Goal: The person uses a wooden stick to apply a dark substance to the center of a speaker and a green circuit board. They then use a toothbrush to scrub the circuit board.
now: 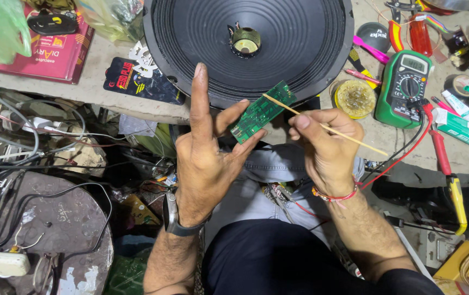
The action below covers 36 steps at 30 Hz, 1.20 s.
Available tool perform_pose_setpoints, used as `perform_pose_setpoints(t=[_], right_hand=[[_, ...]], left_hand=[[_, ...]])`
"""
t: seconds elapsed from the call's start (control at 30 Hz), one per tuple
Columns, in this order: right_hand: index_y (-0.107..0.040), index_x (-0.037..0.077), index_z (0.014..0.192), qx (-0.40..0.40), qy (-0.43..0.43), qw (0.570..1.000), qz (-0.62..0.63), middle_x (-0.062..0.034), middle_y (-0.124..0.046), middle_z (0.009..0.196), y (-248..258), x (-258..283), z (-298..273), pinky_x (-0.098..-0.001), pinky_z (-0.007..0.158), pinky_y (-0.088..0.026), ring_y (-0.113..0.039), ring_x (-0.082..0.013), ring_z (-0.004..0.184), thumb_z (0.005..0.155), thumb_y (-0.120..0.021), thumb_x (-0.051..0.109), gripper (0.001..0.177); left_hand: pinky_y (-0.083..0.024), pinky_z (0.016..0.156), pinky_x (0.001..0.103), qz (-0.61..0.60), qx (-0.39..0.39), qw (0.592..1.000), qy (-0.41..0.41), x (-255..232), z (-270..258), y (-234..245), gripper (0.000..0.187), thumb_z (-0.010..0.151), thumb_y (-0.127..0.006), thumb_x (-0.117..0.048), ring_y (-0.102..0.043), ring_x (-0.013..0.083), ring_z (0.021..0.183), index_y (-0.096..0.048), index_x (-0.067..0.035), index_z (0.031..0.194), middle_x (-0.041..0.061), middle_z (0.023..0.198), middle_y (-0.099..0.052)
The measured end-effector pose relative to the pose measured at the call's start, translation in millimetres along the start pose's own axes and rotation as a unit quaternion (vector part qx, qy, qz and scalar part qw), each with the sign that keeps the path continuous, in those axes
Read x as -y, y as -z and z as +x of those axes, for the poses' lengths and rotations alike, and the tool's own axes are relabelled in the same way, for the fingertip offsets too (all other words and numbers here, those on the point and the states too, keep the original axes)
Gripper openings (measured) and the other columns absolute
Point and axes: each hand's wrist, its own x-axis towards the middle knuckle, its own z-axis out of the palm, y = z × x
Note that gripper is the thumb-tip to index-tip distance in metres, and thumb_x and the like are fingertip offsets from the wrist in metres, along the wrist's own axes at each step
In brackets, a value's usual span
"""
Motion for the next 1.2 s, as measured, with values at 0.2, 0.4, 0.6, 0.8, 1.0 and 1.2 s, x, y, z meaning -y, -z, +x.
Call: perform_pose_setpoints(t=[0.2,0.4,0.6,0.8,1.0,1.2], right_hand=[[-0.07,-0.004,0.102,0.046,0.179,0.95,-0.252,-0.016,-0.075,0.105,2,9,-4,-0.0263,0.081,-0.06,-0.073,-0.0165,0.091,0.096,-0.079,-0.009,0.012],[-0.068,-0.003,0.103,0.128,0.343,0.855,-0.367,-0.0162,-0.075,0.105,2,28,6,-0.0293,0.081,-0.059,-0.075,-0.0227,0.093,0.091,-0.082,-0.013,0.02],[-0.07,-0.003,0.104,0.21,0.441,0.732,-0.475,-0.0163,-0.074,0.107,-6,61,15,-0.0359,0.08,-0.059,-0.074,-0.0293,0.093,0.085,-0.084,-0.011,0.025],[-0.072,-0.003,0.097,0.268,0.472,0.625,-0.561,-0.018,-0.074,0.099,-12,98,8,-0.0405,0.073,-0.059,-0.073,-0.0326,0.086,0.069,-0.081,-0.001,0.03],[-0.066,0.0,0.106,0.133,0.454,0.723,-0.503,-0.0169,-0.073,0.105,2,80,-20,-0.0346,0.08,-0.063,-0.075,-0.03,0.094,0.089,-0.088,-0.01,0.03],[-0.063,-0.001,0.104,0.081,0.428,0.75,-0.499,-0.0162,-0.074,0.106,3,52,-24,-0.0332,0.079,-0.063,-0.076,-0.0274,0.094,0.091,-0.089,-0.009,0.03]], left_hand=[[-0.066,0.085,0.032,0.013,0.001,1.0,-0.013,1,3,1,0.102,0.087,-0.087,-0.005,-0.076,0.0298,0.111,-0.011,0.001,0.154,0.036,0.144,-0.053],[-0.067,0.088,0.027,0.002,0.009,1.0,0.015,8,-5,0,0.104,0.096,-0.089,-0.012,-0.078,0.0224,0.113,-0.009,-0.002,0.162,0.015,0.127,-0.073],[-0.067,0.089,0.029,-0.009,0.007,1.0,0.025,4,-1,1,0.105,0.095,-0.089,-0.011,-0.078,0.0234,0.112,-0.01,-0.003,0.164,0.017,0.124,-0.074],[-0.066,0.089,0.031,0.0,-0.007,1.0,-0.004,2,-1,0,0.101,0.092,-0.087,-0.007,-0.076,0.0253,0.112,-0.012,0.001,0.159,0.02,0.135,-0.063],[-0.062,0.091,0.03,0.034,-0.021,0.999,-0.028,6,-8,-6,0.096,0.097,-0.088,-0.006,-0.076,0.0253,0.117,-0.016,0.005,0.16,0.024,0.145,-0.058],[-0.065,0.094,0.033,0.081,-0.038,0.993,-0.07,5,-12,-13,0.085,0.1,-0.085,-0.004,-0.075,0.028,0.117,-0.022,0.007,0.156,0.029,0.155,-0.048]])
